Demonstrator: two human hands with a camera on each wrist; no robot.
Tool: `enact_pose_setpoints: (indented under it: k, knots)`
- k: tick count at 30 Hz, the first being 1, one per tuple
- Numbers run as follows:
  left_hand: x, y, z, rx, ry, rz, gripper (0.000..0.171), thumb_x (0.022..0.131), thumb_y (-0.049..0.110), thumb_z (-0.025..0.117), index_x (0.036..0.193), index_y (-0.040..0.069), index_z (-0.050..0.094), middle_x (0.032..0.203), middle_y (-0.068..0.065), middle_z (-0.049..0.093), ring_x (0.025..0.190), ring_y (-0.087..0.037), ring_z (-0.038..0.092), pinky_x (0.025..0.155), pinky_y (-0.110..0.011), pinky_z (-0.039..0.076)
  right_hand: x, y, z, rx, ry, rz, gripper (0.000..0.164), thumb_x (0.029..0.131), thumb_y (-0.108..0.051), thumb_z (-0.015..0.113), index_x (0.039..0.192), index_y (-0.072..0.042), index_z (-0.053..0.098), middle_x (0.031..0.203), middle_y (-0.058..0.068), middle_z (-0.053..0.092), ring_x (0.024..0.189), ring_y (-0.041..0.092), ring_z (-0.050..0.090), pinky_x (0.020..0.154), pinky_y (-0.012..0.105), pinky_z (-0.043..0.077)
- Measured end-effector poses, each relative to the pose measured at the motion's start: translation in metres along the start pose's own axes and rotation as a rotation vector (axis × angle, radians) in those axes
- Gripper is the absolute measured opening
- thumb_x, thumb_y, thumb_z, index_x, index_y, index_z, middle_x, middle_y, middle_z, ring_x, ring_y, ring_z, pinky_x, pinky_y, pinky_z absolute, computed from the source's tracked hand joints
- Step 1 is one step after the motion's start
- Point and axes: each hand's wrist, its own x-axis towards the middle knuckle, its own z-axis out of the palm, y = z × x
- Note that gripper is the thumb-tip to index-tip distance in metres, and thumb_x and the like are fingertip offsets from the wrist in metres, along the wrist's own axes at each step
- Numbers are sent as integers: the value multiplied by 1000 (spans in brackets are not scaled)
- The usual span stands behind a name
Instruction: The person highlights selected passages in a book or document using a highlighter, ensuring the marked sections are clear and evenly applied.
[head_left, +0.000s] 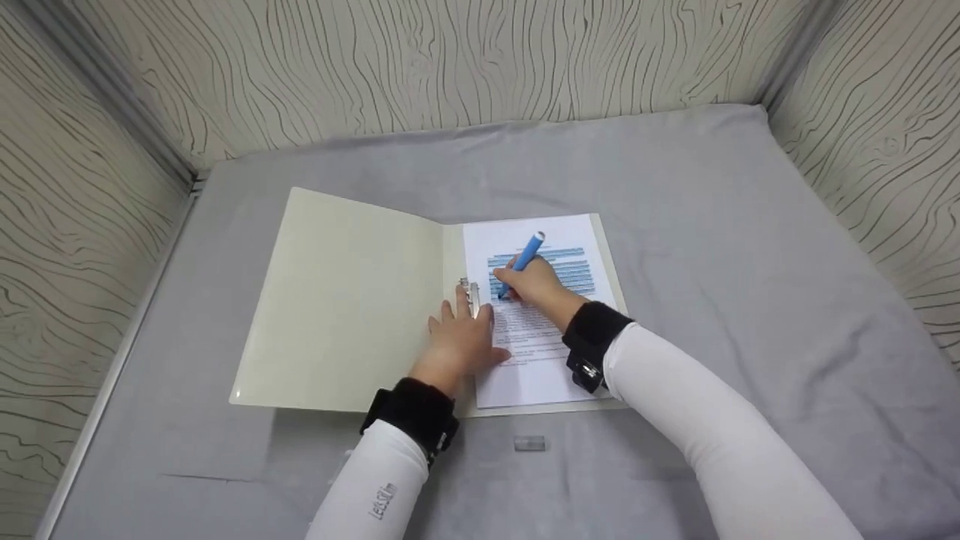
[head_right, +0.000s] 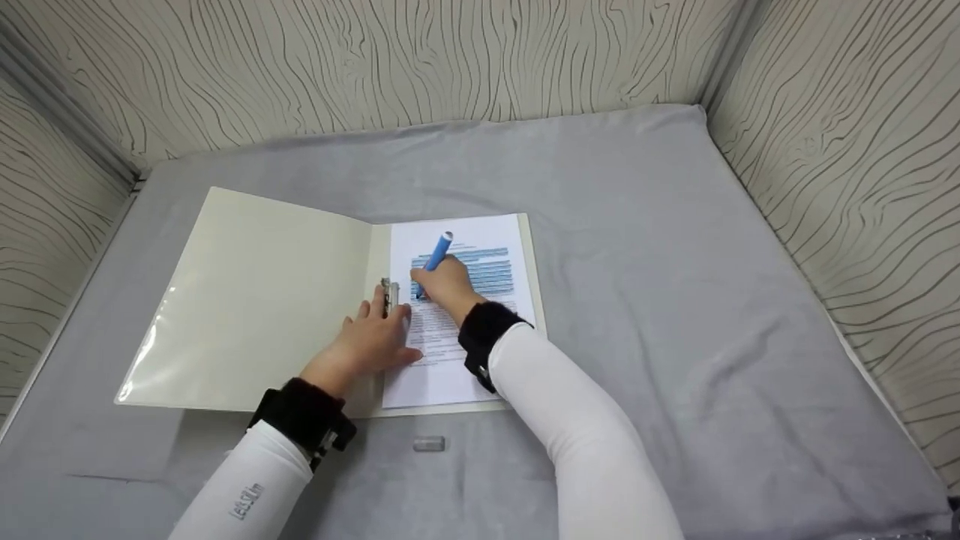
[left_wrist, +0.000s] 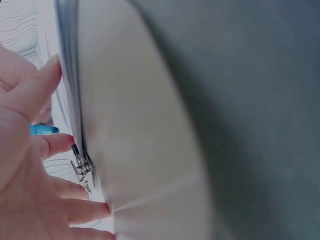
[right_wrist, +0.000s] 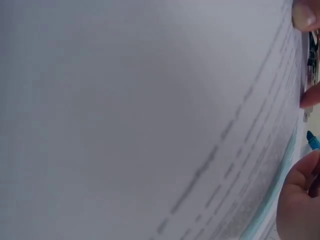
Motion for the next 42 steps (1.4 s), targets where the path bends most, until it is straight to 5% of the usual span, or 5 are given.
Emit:
enact_pose_setpoints:
  k: [42]
  knots:
    - [0,-1,-1,41,7,-2,83,82,57,60,147,15,30,152,-25,3,133,-49,18,99,-62,25,0,-1,7,-100,-43,-44,16,84,-19,65,78,-9,54,62,0,53,55,11,49,54,22,40]
